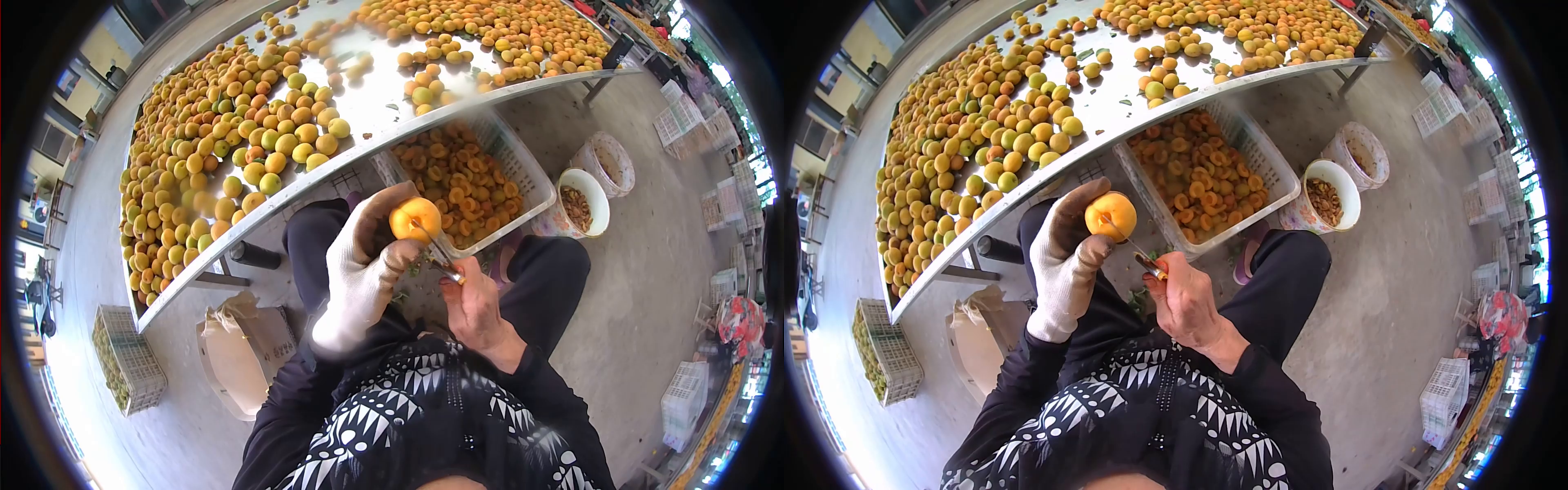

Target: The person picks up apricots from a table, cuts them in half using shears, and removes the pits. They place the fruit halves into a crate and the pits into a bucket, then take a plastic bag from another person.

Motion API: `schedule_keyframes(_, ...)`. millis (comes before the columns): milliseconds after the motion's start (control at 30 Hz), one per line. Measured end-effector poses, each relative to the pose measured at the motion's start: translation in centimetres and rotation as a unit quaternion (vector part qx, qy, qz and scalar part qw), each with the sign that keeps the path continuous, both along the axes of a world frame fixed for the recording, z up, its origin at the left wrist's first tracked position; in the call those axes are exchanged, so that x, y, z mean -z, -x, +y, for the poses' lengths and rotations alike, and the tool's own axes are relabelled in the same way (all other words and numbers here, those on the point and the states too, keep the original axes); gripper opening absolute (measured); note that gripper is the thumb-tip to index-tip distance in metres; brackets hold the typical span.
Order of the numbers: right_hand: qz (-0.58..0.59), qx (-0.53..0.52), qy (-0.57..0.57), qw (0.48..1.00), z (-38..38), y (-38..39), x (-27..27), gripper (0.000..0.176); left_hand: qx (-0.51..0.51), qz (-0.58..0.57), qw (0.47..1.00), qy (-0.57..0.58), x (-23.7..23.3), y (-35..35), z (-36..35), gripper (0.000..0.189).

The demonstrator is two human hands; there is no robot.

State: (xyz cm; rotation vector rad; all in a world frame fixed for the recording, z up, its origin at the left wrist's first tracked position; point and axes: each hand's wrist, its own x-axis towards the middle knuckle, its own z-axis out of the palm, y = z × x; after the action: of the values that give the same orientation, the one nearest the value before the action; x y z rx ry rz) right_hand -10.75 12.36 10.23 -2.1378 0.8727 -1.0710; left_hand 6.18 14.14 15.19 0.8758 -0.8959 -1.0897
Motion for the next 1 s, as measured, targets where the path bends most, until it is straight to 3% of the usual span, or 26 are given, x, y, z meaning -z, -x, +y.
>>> schedule_keyframes(233, 0.015, -0.005, -0.058, 0.998, 0.1, -0.3, 1.2, 0.018, -0.027, -0.061, 0.998, -0.007, 1.3, -0.2, -0.7, 0.073)
schedule_keyframes(300, 0.026, 0.0, -0.051, 0.998, 0.1, -0.5, 1.5, 0.018, 0.025, 0.02, 0.998, -0.049, 2.0, -0.3, -0.7, 0.067)
schedule_keyframes(367, 0.036, 0.006, -0.043, 0.998, 0.0, -0.6, 1.4, 0.018, 0.006, 0.023, 0.998, -0.06, 2.2, -0.2, -1.0, 0.06)
schedule_keyframes(467, 0.09, 0.022, -0.041, 0.995, -0.4, -0.6, 1.0, 0.02, 0.054, 0.06, 0.99, -0.112, 1.9, -0.6, -1.5, 0.057)
schedule_keyframes(700, 0.166, 0.049, 0.076, 0.982, -2.3, 0.1, 0.0, 0.024, 0.019, 0.043, 0.992, -0.114, 1.7, -0.1, -2.8, 0.048)
schedule_keyframes(800, 0.184, 0.055, 0.112, 0.975, -3.3, 0.8, 0.4, 0.025, 0.02, 0.1, 0.98, -0.168, 1.5, 0.7, -3.4, 0.044)
schedule_keyframes(867, 0.193, 0.061, 0.121, 0.972, -3.6, 1.2, 0.4, 0.025, -0.019, 0.16, 0.942, -0.294, 0.7, 1.3, -4.3, 0.043)
schedule_keyframes(1000, 0.188, 0.062, 0.051, 0.979, -3.2, 1.5, 0.7, 0.025, 0.074, 0.124, 0.968, -0.207, 3.8, 0.3, -5.4, 0.04)
